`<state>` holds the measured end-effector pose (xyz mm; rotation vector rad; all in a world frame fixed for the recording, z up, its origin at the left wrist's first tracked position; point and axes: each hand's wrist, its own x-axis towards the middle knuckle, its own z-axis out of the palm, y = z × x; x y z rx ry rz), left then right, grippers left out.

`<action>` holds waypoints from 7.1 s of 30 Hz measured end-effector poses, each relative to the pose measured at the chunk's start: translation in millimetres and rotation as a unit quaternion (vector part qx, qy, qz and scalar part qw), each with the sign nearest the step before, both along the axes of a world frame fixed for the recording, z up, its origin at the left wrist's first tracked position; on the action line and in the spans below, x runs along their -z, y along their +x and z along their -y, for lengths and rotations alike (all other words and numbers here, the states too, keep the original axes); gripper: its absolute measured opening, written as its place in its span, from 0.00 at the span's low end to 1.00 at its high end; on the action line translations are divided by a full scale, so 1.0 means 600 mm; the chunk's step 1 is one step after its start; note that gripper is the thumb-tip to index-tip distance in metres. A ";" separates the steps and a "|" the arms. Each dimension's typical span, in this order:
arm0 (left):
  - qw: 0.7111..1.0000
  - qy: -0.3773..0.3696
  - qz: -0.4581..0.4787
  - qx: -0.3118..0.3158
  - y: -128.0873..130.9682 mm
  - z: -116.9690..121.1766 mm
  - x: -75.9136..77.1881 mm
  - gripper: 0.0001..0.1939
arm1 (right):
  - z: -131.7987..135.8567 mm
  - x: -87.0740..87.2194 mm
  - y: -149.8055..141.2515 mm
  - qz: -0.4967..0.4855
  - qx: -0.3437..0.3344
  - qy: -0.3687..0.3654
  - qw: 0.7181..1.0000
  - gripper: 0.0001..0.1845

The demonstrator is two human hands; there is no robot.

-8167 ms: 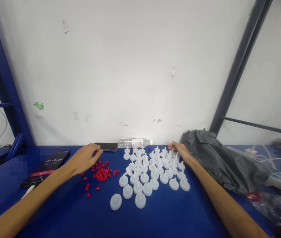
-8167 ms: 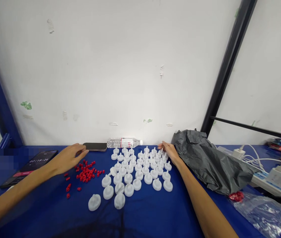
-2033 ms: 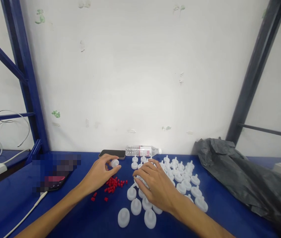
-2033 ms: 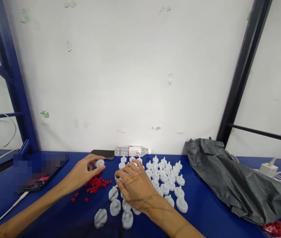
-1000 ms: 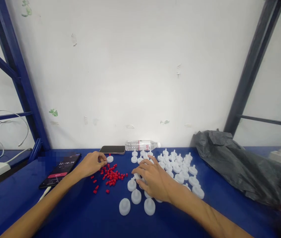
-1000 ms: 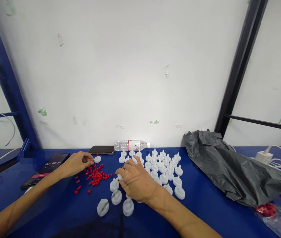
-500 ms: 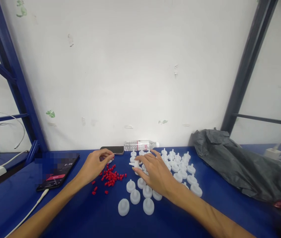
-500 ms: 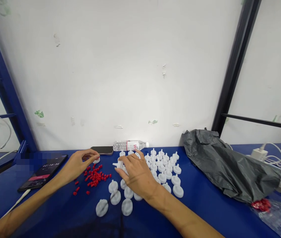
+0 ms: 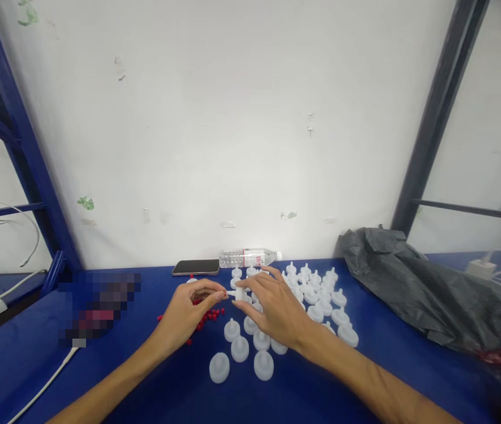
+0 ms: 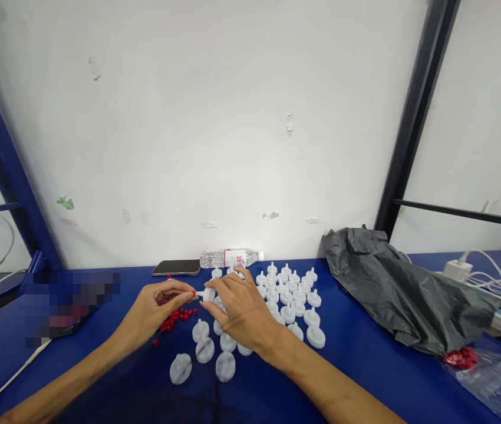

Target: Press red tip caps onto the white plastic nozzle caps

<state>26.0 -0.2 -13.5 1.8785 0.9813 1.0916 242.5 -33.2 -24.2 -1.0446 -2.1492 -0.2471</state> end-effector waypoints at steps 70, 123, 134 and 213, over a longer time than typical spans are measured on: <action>0.806 0.146 -0.535 -0.206 -0.127 -0.099 -0.021 0.19 | -0.004 -0.006 0.019 0.169 -0.044 -0.011 0.985 0.12; 0.990 0.075 -0.121 0.018 0.011 0.030 -0.002 0.13 | 0.007 -0.014 0.005 0.083 0.010 -0.018 0.996 0.17; 0.987 0.094 -0.133 0.007 0.011 0.023 0.004 0.13 | 0.005 -0.007 0.006 0.090 -0.006 0.010 0.996 0.17; 0.852 0.139 -0.475 -0.169 -0.047 -0.081 0.021 0.18 | -0.002 -0.015 0.016 0.151 -0.002 0.002 0.989 0.10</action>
